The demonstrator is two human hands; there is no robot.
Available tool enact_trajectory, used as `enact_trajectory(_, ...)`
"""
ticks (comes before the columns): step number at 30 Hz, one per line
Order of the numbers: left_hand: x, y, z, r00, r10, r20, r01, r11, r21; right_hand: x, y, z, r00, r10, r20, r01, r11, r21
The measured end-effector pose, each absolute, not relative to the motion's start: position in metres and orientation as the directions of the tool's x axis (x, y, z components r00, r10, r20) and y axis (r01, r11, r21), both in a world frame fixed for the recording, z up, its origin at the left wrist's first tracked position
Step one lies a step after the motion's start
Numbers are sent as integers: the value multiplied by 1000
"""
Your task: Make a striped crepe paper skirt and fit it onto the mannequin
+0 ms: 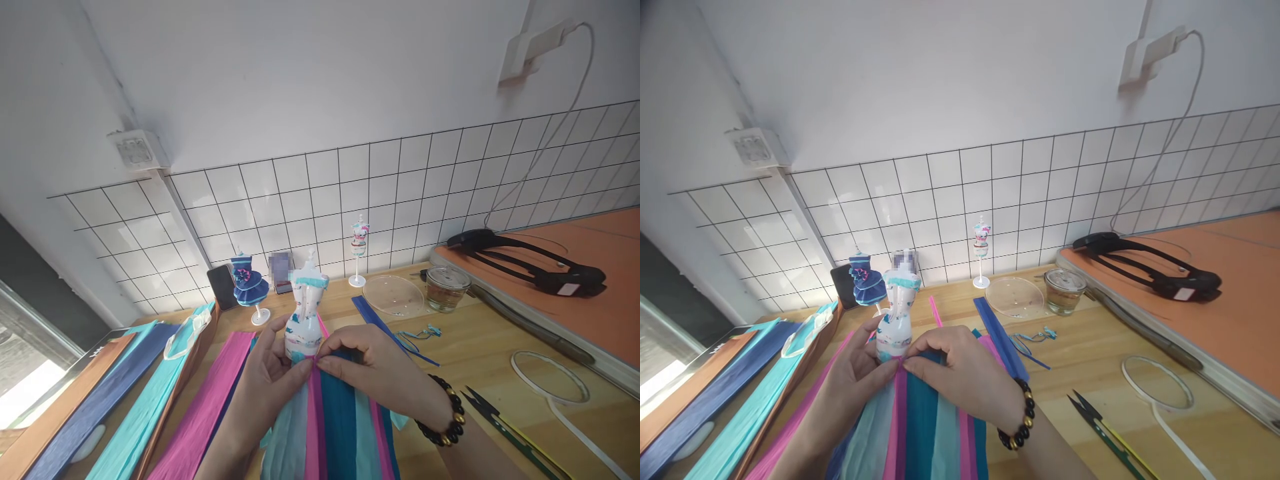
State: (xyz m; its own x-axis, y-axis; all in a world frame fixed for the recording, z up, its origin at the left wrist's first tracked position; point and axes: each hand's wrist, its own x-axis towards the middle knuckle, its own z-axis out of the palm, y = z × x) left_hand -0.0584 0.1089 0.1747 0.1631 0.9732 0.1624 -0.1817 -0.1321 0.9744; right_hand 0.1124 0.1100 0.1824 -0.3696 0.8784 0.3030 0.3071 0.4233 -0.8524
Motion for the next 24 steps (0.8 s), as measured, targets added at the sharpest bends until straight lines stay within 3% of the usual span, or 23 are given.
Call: enact_trajectory(24, -61, 115, 161, 240, 955, 176, -193, -131, 972, 112, 113, 181, -266, 926, 269, 344, 352, -871)
